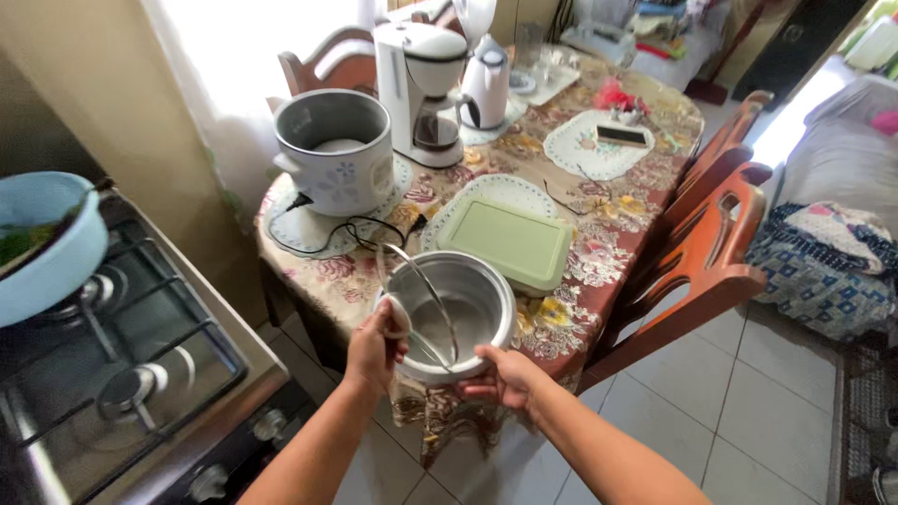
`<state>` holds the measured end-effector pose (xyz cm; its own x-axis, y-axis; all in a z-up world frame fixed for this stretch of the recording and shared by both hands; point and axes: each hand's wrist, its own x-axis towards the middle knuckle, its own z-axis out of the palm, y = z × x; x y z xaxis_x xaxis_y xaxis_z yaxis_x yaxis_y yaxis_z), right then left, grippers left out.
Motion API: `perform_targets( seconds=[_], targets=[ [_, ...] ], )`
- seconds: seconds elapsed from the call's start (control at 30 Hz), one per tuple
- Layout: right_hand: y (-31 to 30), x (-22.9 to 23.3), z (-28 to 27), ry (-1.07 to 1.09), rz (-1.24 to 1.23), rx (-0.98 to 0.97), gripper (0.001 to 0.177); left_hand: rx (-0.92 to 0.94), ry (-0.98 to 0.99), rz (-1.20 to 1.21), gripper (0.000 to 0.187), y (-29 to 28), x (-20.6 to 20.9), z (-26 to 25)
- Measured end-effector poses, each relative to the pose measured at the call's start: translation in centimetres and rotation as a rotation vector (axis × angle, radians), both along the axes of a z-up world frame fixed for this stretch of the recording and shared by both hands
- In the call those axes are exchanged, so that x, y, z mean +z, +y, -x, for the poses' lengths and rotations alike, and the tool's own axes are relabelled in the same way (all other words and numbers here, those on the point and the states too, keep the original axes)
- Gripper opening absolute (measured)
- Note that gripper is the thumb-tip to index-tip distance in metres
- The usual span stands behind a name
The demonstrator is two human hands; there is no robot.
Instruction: The person rinses the rice cooker's inner pot and glass lid at the sink, then carries them to a table and wipes the pot, lid, and cooker body dry with a cloth, reassembling the pot into the cooker base.
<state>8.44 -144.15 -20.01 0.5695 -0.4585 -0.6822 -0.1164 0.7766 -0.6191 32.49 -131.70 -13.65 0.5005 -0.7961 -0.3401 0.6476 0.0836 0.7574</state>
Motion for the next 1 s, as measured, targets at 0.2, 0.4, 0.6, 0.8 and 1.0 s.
perform_targets(
  seconds=[0.2, 0.4, 0.6, 0.8, 1.0],
  targets=[
    [-5.0, 0.6, -2.4, -0.036, -0.060, 0.107, 0.047, 0.049, 0.056, -0.083, 0.030, -4.6, -1.6, -1.8],
    [-9.7, 4.5, -0.4, -0.069, 0.464, 0.805, 0.037, 0.121, 0.034, -0.019, 0.035, -6.1, -2.4, -2.1],
    [-17.1, 4.5, 0.1, 0.151, 2.246, 1.372, 0.020, 0.205, -0.036, 0.005, 0.040, -4.9, -0.9, -0.8],
    [-22.6, 3.5, -3.9, 0.206, 2.207, 1.810, 0.021, 0.349, -0.050, -0.020, 0.036, -5.0, 0.1, 1.3],
    [-25.3, 4.8, -4.5, 0.261, 2.303, 1.805, 0.019, 0.380, -0.097, -0.084, 0.040, -5.3, 0.7, 2.4]
  ],
)
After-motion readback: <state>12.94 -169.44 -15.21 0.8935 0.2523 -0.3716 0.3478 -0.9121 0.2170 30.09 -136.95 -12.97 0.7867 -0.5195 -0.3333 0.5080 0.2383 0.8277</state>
